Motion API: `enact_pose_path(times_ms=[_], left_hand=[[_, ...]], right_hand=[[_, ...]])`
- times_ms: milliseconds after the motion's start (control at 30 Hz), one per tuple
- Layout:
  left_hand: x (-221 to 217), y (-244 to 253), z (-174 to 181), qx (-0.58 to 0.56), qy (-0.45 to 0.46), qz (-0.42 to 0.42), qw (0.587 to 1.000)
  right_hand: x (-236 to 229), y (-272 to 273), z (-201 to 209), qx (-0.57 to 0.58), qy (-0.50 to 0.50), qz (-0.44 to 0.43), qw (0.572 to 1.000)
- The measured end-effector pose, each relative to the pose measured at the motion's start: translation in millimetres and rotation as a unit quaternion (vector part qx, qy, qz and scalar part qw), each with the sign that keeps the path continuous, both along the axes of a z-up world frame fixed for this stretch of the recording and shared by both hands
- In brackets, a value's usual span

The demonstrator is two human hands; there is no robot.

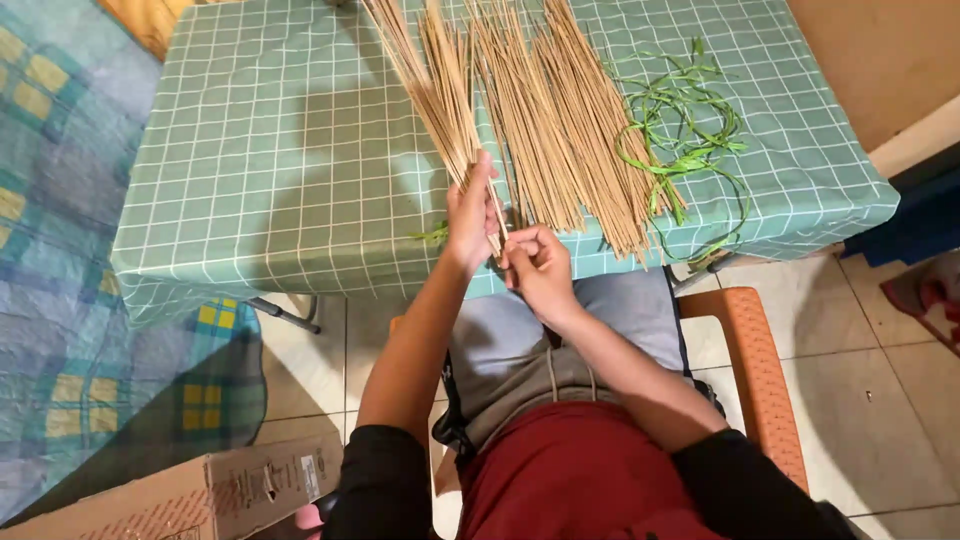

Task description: The person is assembling brooms by aligning bundles of thin wooden sticks and tying them together with green plastic strips.

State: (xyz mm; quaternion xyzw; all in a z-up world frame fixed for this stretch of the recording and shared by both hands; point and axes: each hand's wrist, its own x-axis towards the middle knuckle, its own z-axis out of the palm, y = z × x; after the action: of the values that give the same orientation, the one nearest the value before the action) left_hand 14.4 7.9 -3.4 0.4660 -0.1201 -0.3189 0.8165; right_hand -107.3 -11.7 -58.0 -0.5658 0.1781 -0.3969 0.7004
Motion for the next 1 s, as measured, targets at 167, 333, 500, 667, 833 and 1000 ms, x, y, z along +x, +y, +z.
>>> enact_pose_path(times_ms=[167, 333, 500, 667, 833, 1000], left_hand=[[-4, 2, 11, -0.003, 0.019, 0.013, 1.0], [-14, 10, 31, -0.022, 0.016, 0.007, 1.0], [-6, -4, 11, -0.023, 0.017, -0.002, 1.0], [-2, -11, -3, -0.021, 0.012, -0.024, 0.999], [4, -8, -5, -0.013, 0.028, -0.052, 0.998], [6, -7, -8, -0.039, 0.041, -0.063, 0.996]], right_hand=[[-1, -13, -22, -0.141, 0.044, -0.03, 0.989], [-8, -15, -23, -0.231, 0.074, -0.074, 0.967], [-14, -12, -12, -0.342, 0.107, -0.111, 0.927], [-15, -14, -13, -0.395, 0.12, -0.137, 0.9], [-12, -12, -13, -0.42, 0.136, -0.148, 0.885], [-15, -10, -2, -0.387, 0.117, -0.127, 0.906]])
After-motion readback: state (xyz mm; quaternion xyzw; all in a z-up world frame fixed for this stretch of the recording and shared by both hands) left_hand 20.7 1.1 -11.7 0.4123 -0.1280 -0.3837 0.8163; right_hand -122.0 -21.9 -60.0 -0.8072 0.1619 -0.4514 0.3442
